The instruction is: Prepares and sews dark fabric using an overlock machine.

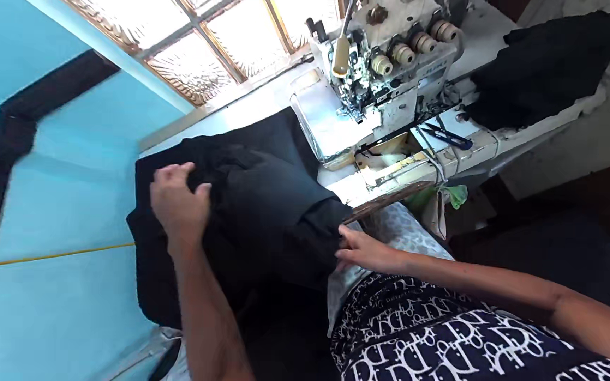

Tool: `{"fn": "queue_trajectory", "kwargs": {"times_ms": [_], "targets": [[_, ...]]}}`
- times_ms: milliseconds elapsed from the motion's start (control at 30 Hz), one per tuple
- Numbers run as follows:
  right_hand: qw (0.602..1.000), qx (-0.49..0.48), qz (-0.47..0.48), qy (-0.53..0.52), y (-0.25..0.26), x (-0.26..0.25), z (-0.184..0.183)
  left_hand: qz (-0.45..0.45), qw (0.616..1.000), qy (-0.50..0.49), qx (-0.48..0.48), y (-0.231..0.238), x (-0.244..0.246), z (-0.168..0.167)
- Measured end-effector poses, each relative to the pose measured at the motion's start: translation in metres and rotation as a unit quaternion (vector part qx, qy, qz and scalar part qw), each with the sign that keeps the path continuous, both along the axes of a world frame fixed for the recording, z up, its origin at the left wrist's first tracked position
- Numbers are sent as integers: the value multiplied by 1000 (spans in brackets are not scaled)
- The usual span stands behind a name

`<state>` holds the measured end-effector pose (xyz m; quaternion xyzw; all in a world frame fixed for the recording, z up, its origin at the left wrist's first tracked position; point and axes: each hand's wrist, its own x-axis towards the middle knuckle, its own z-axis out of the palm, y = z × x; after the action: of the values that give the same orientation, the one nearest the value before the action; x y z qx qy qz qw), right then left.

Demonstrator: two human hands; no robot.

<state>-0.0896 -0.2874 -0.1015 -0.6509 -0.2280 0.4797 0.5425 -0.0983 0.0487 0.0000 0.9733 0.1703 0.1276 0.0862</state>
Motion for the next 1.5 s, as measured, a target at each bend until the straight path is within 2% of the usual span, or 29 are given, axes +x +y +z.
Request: {"fn": "queue_trajectory", "kwargs": {"times_ms": [67,133,200,267,333,400,467,533,633,700,733,867,933,1000,1067,1133,1200,1233,1267,1333,1400,1433,1467,1500], "targets": [[997,-15,40,-57,-12,-3,-8,-12,1000,3,-11,-26,-14,-18],[980,12,37,-196,-19,-5,-15,-29,999,-18,-23,-55,-30,-31],[930,74,11,-359,-18,-11,-23,-77,995,-38,-49,-84,-40,-39],[860,121,0,-496,-10,-16,-27,-123,990,-25,-65,-111,-41,-49],[799,114,-6,-591,3,-19,-32,-138,989,16,-56,-133,-39,-65],[761,68,2,-645,14,-19,-36,-126,991,42,-13,-145,-33,-82],[748,-2,34,-662,21,-17,-35,-111,993,39,27,-141,-26,-90],[764,-78,93,-634,26,-14,-28,-101,995,22,11,-131,-18,-79],[772,-124,155,-604,37,-11,-12,-53,991,-67,-106,-112,6,-29],[787,-145,184,-571,46,-8,5,-36,981,-129,-140,-101,20,13],[783,-140,173,-580,51,-3,12,-43,978,-162,-126,-95,26,32],[705,-16,25,-709,60,38,42,-28,957,-287,-27,-71,50,87],[698,-2,-34,-715,55,65,69,-37,935,-352,-36,-47,52,100],[702,-36,-57,-709,39,90,94,-34,920,-387,-52,-17,44,100],[699,-76,-82,-706,17,109,116,-3,928,-370,-50,-7,29,96],[657,-53,-164,-734,-2,118,125,-19,942,-335,-8,-15,18,89],[613,-15,-236,-754,-10,113,114,13,965,-263,-17,-35,7,74],[616,-8,-235,-752,-10,101,102,32,972,-228,-38,-42,2,65],[638,-4,-198,-744,-9,84,83,41,974,-214,-57,-45,-1,57],[706,-56,-36,-705,-9,45,43,51,973,-213,-77,-45,-6,45],[785,-176,167,-569,-9,27,34,45,973,-210,-81,-52,-12,42],[804,-214,215,-511,-8,28,36,38,974,-205,-84,-59,-16,42],[809,-215,203,-509,-9,32,37,33,976,-200,-84,-67,-21,43],[797,-180,147,-557,-13,36,33,27,976,-198,-81,-73,-26,43]]}}
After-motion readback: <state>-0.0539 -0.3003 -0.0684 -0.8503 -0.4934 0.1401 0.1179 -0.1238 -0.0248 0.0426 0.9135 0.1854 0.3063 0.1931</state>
